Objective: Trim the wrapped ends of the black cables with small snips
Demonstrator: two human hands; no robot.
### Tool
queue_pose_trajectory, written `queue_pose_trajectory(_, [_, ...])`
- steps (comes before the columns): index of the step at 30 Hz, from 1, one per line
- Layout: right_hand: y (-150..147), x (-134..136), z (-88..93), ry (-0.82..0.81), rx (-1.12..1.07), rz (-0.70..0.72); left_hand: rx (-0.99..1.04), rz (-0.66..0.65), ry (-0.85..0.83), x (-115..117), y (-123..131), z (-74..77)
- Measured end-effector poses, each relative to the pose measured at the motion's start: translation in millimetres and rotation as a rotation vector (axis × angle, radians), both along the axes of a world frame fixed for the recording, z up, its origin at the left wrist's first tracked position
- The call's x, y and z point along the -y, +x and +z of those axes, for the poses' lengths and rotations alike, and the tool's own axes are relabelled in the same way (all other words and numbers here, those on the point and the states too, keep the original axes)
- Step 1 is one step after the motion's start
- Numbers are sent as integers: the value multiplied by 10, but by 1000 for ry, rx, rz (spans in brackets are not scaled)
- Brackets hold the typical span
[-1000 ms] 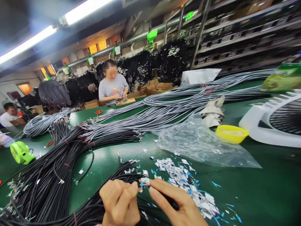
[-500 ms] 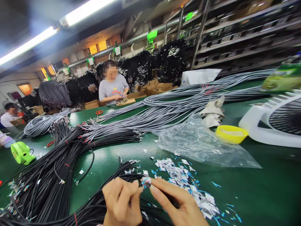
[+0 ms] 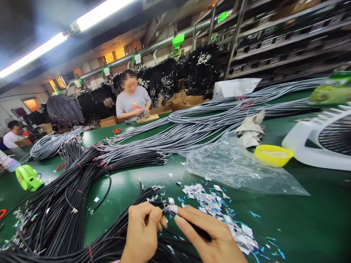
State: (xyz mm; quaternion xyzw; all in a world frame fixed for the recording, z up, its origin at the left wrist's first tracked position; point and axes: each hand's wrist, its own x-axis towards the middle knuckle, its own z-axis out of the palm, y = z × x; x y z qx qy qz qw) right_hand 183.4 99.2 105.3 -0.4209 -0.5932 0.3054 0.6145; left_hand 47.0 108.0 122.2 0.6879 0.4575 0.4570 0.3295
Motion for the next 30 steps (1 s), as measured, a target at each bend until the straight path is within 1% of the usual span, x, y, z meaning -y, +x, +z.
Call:
queue_pose_trajectory(3, [16,-18,-16,1,28,-1,153,-89,-210,-27,-1,13])
queue_pose_trajectory(5, [34,-37,-37,-5,50,-48,186,-58,-244,-31,6,24])
queue_pose_trajectory(8, [59,-54,-60,2,66,-110,144,66,-138,-12,28,19])
queue_pose_trajectory(11, [64,-37,-49,4,42,-92,81,131,-11,17,44,-8])
queue_pose_trajectory(16, [53,1,-22,-18,-10,-89,-44,98,162,36,39,-16])
queue_pose_trajectory(19, [47,-1,-39,-24,-18,-55,-72,113,211,37,47,-8])
queue_pose_trajectory(22, [31,-8,-52,47,-31,-66,-89,149,235,41,68,-15])
queue_pose_trajectory(24, [25,-17,-50,82,-31,-77,-111,154,280,42,77,-23])
queue_pose_trajectory(25, [27,-24,-49,69,-30,-69,-123,148,309,41,78,-25])
queue_pose_trajectory(27, [44,-47,-45,-12,-37,-45,-136,121,356,35,72,-26])
queue_pose_trajectory(30, [81,-93,-43,-110,-40,-10,-128,74,329,15,51,-18])
